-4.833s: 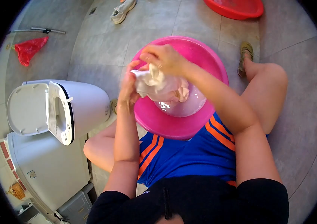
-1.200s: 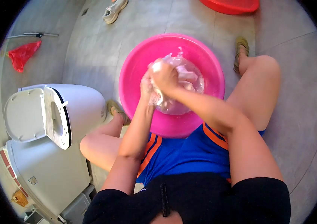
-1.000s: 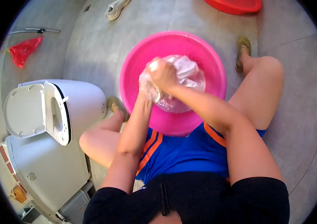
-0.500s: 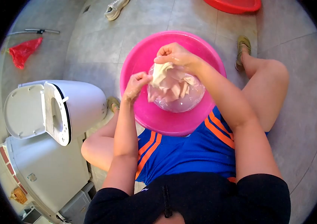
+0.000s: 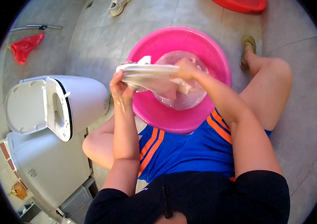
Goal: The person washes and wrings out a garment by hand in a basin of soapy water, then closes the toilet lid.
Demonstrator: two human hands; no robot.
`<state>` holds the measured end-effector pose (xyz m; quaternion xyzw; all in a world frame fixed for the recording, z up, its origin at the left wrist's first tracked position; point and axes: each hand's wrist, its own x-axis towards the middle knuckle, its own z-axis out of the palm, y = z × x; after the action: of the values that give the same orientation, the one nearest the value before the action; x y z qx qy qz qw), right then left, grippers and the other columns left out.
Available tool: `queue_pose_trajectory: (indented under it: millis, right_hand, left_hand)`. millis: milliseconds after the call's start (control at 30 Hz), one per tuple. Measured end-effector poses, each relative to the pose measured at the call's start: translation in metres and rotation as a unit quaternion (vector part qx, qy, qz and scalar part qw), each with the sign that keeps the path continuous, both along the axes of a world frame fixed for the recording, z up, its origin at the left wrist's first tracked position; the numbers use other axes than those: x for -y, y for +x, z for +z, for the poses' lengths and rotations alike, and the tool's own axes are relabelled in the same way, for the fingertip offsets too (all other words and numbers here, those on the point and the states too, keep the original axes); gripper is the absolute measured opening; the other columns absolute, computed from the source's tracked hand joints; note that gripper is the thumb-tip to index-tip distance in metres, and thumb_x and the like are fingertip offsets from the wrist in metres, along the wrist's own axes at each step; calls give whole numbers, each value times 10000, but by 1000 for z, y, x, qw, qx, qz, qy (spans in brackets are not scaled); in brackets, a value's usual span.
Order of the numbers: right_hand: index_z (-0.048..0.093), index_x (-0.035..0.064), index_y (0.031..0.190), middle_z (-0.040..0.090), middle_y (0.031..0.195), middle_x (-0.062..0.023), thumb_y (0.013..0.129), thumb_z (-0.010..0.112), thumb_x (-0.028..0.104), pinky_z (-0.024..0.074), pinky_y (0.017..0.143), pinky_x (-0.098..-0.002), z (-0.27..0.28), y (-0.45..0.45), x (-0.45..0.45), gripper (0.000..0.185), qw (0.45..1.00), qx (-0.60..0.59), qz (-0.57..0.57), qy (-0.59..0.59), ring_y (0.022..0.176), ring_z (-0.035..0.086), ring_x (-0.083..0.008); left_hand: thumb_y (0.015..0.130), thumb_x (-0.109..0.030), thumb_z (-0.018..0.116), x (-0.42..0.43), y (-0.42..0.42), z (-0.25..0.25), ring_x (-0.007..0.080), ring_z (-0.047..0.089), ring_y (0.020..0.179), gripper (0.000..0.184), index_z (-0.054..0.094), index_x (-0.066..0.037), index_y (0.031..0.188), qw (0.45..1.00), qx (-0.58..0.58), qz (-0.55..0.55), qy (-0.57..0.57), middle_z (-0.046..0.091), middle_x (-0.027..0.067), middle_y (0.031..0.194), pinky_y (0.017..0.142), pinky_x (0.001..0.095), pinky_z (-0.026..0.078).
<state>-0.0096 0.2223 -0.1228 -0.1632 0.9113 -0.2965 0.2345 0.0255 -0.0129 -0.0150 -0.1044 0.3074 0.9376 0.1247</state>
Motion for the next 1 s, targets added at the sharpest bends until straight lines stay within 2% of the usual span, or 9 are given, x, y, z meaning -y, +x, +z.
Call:
queue_pose_trajectory:
  millis: [133, 300, 367, 433, 633, 733, 867, 967, 1000]
  right_hand:
    - [652, 53, 986, 657, 921, -141, 675, 695, 154, 499, 754, -331, 18, -6, 19, 330, 924, 30, -294, -244, 861, 644, -267]
    - [489, 138, 1205, 589, 1103, -129, 692, 645, 133, 470, 819, -391, 66, 61, 89, 536, 897, -159, -115, -396, 972, 587, -327]
    - [520, 158, 1152, 587, 1093, -107, 704, 641, 151, 469, 796, -417, 83, 75, 89, 464, 908, -245, -22, -340, 927, 595, -310]
    - [619, 115, 889, 616, 897, -107, 735, 634, 186, 479, 664, -416, 76, 65, 89, 171, 908, -286, -91, -291, 751, 603, -312]
    - [592, 75, 730, 542, 633, -156, 786, 629, 289, 433, 563, -427, 84, 33, 78, 224, 904, -168, -344, -189, 609, 553, -349]
    - [587, 64, 728, 535, 640, -172, 783, 649, 223, 417, 587, -422, 102, 68, 94, 180, 874, -271, -222, -336, 638, 532, -353]
    - [618, 58, 741, 605, 806, -182, 830, 543, 262, 454, 665, -450, 74, 16, 60, 235, 934, -255, -181, -174, 757, 584, -358]
    - [597, 23, 749, 591, 697, -181, 815, 548, 160, 442, 597, -427, 77, 14, 59, 160, 900, -135, -340, -238, 668, 578, -350]
    - [598, 20, 748, 610, 733, -186, 811, 543, 154, 448, 620, -439, 71, 24, 71, 158, 882, -266, -278, -272, 701, 593, -345]
  left_hand:
    - [808, -216, 585, 5, -9, -44, 387, 511, 1112, 454, 515, 45, 1173, 977, 160, 120, 71, 548, 217, 1190, 995, 555, 361]
    - [888, -305, 468, -4, -4, -147, 322, 530, 1069, 400, 528, -11, 1153, 987, 145, 43, -59, 562, 156, 1133, 926, 467, 435]
    - [895, -359, 506, -12, -9, -155, 222, 581, 954, 338, 565, -74, 1068, 952, -36, -141, 268, 606, 78, 1012, 836, 382, 488]
    - [892, -415, 502, -52, -3, -96, 246, 581, 957, 389, 562, -75, 1072, 988, 65, -34, 135, 605, 100, 1007, 840, 404, 487]
    - [854, -570, 501, -90, -8, -46, 256, 602, 887, 539, 574, -71, 1046, 980, 199, 26, -20, 618, 115, 927, 820, 410, 498]
    - [912, -384, 463, -53, -15, -53, 200, 616, 771, 338, 608, -79, 903, 991, 87, -73, 67, 621, 82, 820, 684, 323, 521]
    - [862, -303, 507, -92, -16, -34, 229, 613, 786, 273, 599, -49, 908, 976, 208, 60, -6, 620, 98, 843, 720, 363, 524]
    - [867, -249, 484, -94, -19, -55, 234, 609, 836, 248, 596, -39, 937, 975, 215, 48, -29, 619, 104, 894, 740, 366, 522]
    - [871, -244, 479, -86, -22, -66, 241, 612, 839, 255, 593, -31, 952, 986, 165, 2, 34, 618, 110, 908, 745, 371, 524]
